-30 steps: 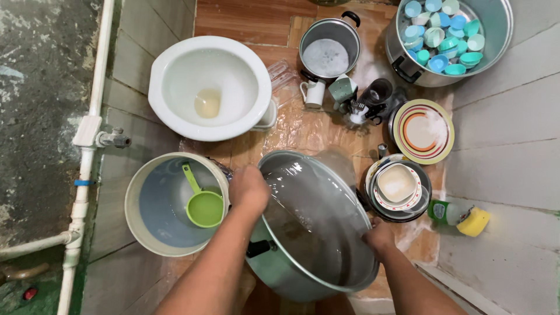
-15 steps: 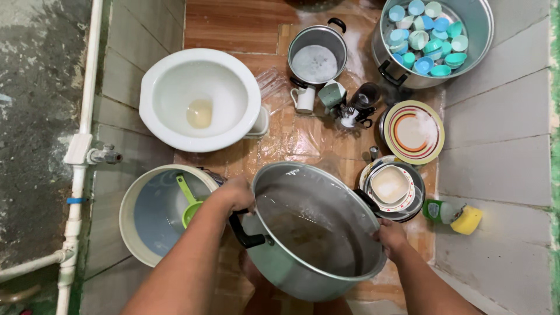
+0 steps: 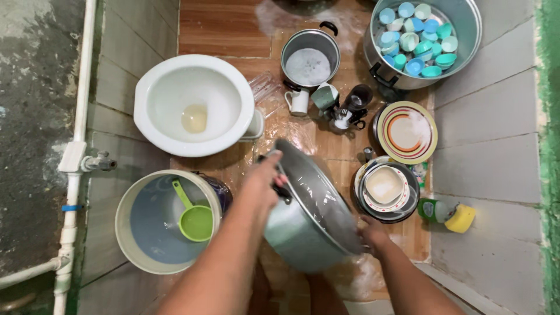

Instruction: The person washes plastic cups and a large metal pot by hand in a basin of water on the floor, then rinses them under a tap and places them in a steamer insert.

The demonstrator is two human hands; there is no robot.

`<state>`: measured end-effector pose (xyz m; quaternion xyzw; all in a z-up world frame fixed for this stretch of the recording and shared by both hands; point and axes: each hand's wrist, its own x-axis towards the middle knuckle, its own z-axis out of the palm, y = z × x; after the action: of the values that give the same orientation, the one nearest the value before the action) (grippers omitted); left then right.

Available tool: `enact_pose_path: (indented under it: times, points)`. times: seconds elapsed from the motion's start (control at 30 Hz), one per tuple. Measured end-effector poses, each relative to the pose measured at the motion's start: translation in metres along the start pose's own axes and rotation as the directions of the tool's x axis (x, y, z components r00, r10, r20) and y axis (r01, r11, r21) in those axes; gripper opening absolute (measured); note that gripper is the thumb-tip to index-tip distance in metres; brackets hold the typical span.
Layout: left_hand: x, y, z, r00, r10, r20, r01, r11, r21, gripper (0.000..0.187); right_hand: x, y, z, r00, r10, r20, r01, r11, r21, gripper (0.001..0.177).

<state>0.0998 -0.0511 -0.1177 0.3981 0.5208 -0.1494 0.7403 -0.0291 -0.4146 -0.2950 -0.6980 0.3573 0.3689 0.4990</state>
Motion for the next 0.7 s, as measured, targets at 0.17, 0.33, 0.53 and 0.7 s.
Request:
enact_pose_path:
  times: [0.17, 0.33, 0.53, 0.7]
  points:
    - [-0.063, -0.064, 0.046, 0.976, 0.187, 0.113, -0.209, 0.660, 0.722, 0.044, -0.054, -0.145, 0.042, 0.979, -0.081, 0.185, 0.003, 0.922, 0.386, 0.046]
    - [-0.099, -0.098, 0.075, 0.700, 0.533, 0.475, -0.652, 0.205, 0.730, 0.041, -0.102, -0.237, 0.055, 0.939, -0.202, 0.278, -0.059, 0.703, 0.709, 0.047]
    - [-0.153, -0.057, 0.088, 0.631, 0.417, 0.654, -0.667, -0.139, 0.732, 0.030, -0.079, -0.209, 0.039, 0.954, -0.249, 0.170, 0.032, 0.644, 0.765, 0.028]
    - [-0.176, -0.031, 0.101, 0.613, 0.576, 0.541, -0.652, -0.017, 0.758, 0.025, -0.097, -0.205, 0.018, 0.946, -0.262, 0.192, 0.002, 0.596, 0.803, 0.025]
